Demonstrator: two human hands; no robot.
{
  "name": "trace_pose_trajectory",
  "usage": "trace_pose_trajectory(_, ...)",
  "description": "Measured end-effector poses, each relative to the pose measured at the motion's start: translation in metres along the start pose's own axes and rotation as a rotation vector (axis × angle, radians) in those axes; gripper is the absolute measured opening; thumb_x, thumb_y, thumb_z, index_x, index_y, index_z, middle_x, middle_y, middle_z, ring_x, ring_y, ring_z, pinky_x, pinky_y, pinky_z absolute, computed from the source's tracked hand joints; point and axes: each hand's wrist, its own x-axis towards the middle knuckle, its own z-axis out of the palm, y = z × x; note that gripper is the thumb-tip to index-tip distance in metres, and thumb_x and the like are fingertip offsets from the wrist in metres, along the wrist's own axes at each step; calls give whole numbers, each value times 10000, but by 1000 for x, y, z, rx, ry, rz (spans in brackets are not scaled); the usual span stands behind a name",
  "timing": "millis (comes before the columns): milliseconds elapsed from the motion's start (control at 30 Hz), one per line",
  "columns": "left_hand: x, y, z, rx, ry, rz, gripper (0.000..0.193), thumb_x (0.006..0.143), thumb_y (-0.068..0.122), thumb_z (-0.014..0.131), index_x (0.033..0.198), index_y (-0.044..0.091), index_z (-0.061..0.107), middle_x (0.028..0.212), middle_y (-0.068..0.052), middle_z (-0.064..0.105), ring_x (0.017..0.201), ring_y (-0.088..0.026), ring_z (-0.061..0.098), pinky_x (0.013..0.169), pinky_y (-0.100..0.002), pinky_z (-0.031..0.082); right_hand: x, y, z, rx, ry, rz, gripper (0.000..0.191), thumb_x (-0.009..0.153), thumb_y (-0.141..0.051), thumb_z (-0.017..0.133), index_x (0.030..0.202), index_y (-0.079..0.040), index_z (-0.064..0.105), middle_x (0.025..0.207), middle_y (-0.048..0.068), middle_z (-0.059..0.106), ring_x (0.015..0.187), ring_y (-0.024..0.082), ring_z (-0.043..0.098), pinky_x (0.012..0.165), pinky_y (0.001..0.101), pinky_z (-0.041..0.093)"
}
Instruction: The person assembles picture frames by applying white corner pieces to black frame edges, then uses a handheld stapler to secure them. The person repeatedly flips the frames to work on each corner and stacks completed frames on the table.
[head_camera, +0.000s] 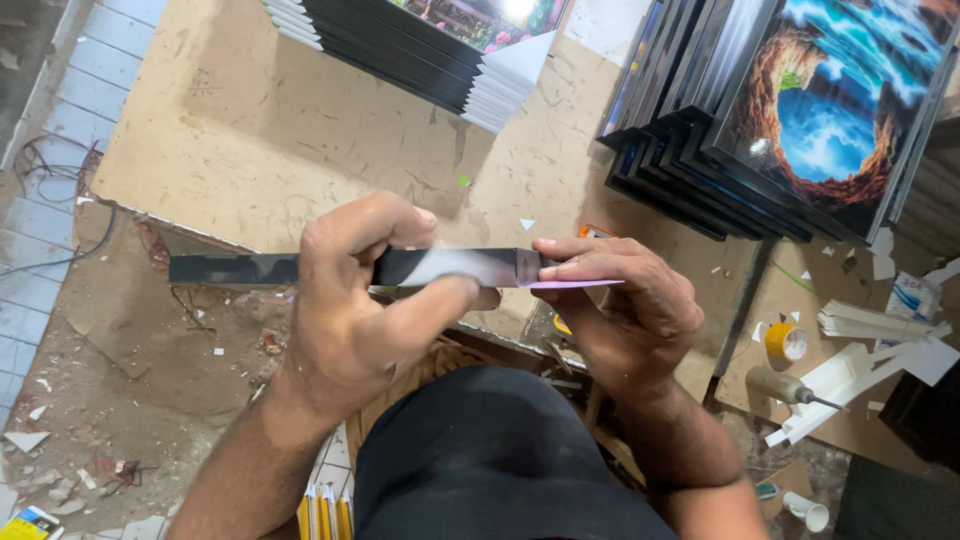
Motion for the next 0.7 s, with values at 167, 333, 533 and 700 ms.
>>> trace_pose_trajectory(167,0,0,-2,-84,-30,10,348,846,187,898,1140,109,728,1132,-105,694,1009,-238,723,838,-337,637,3,-7,-1,-14,-34,-24,333,796,70,846,1077,8,679,1087,130,735,1009,198,730,883,289,618)
trace_pose_trajectory(333,-4,4,-8,-135,-116,28,351,823,166,902,1096,44,717,1056,-101,708,960,-254,718,790,-363,611,5,-8,-6,15,-110,-33,284,765,-52,882,1011,3,751,1000,98,725,881,133,699,749,238,571)
trace_pose_trajectory(533,2,23,-7,-178,-213,16,402,787,166,880,1092,21,663,994,-91,706,926,-255,701,797,-382,588,13,13,-12,511,-411,265,242,1048,-178,675,912,14,728,841,43,670,760,85,585,656,233,452)
trace_pose_trajectory(700,-2,30,-9,-142,-354,-33,548,791,213,879,1248,-2,669,882,-69,630,841,-246,644,750,-399,555,13,23,-4,924,-644,594,315,1069,-164,653,818,25,636,787,10,540,725,72,481,617,292,366)
